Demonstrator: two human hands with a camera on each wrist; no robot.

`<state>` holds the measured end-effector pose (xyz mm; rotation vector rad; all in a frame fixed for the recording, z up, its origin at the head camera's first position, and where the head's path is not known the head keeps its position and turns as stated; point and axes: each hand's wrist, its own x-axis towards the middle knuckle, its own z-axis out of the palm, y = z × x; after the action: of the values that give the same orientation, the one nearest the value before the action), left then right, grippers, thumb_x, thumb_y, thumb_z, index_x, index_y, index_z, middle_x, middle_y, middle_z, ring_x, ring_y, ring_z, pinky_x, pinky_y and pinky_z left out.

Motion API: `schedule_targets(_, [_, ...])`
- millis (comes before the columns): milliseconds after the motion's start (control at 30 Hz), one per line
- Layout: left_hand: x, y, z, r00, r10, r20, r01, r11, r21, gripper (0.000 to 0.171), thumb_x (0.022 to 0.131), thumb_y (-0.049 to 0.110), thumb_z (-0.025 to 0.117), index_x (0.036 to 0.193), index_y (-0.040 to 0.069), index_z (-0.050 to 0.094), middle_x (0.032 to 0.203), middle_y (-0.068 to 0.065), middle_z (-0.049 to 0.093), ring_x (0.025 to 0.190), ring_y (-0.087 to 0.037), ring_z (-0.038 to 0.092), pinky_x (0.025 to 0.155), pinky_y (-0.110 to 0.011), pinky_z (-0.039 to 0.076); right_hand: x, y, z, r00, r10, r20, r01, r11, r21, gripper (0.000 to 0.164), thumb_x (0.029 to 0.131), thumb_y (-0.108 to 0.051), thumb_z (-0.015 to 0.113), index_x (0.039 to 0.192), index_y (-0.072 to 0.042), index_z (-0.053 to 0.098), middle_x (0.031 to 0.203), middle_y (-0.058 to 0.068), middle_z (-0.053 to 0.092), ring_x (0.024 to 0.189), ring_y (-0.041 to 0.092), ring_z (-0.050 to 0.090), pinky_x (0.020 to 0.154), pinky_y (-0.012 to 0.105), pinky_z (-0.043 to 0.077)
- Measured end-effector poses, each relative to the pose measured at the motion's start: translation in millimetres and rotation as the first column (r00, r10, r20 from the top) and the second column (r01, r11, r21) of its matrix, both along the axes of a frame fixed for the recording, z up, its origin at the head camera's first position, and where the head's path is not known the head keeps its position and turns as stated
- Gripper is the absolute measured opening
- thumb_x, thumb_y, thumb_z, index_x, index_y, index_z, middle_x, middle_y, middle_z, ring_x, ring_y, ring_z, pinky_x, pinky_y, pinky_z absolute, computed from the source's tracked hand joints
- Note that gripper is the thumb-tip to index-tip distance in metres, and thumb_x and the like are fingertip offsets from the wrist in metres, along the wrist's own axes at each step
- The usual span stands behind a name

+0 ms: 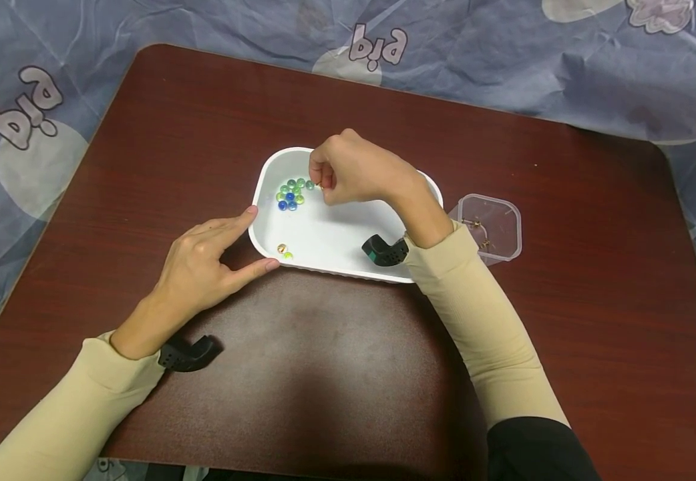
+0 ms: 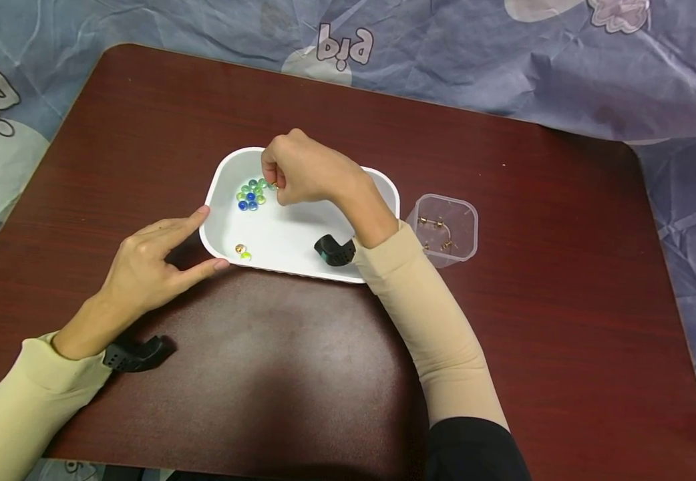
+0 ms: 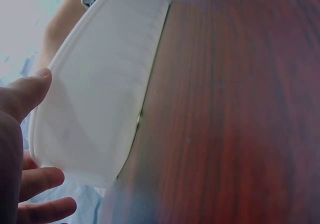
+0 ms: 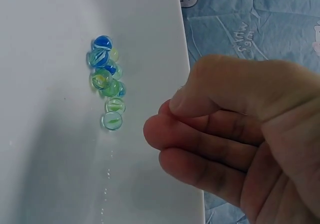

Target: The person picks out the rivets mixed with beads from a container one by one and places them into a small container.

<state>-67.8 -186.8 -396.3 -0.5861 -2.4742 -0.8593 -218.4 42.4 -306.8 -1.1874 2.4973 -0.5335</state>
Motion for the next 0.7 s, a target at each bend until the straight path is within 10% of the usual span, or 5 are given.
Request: schedule_targets(700, [0.5, 1.0, 0.9, 1.0, -0.003, -0.002, 0.003, 1.0, -0.005, 0.083, 0.087, 0.071, 0.056, 0.129, 0.0, 0.065, 0.112, -0.022, 0.069, 0.095, -0.037, 0.068, 0.078, -0.053, 0.054, 7.5, 16.6, 11.9, 1.0, -0.004, 0.024, 0.006, 0.999, -0.048, 0.011, 0.078, 0.003, 0.066, 0.08, -0.007, 0.067, 0.074, 0.001, 0.062, 0.069, 0.013, 0.059, 0.067, 0.024, 0.049])
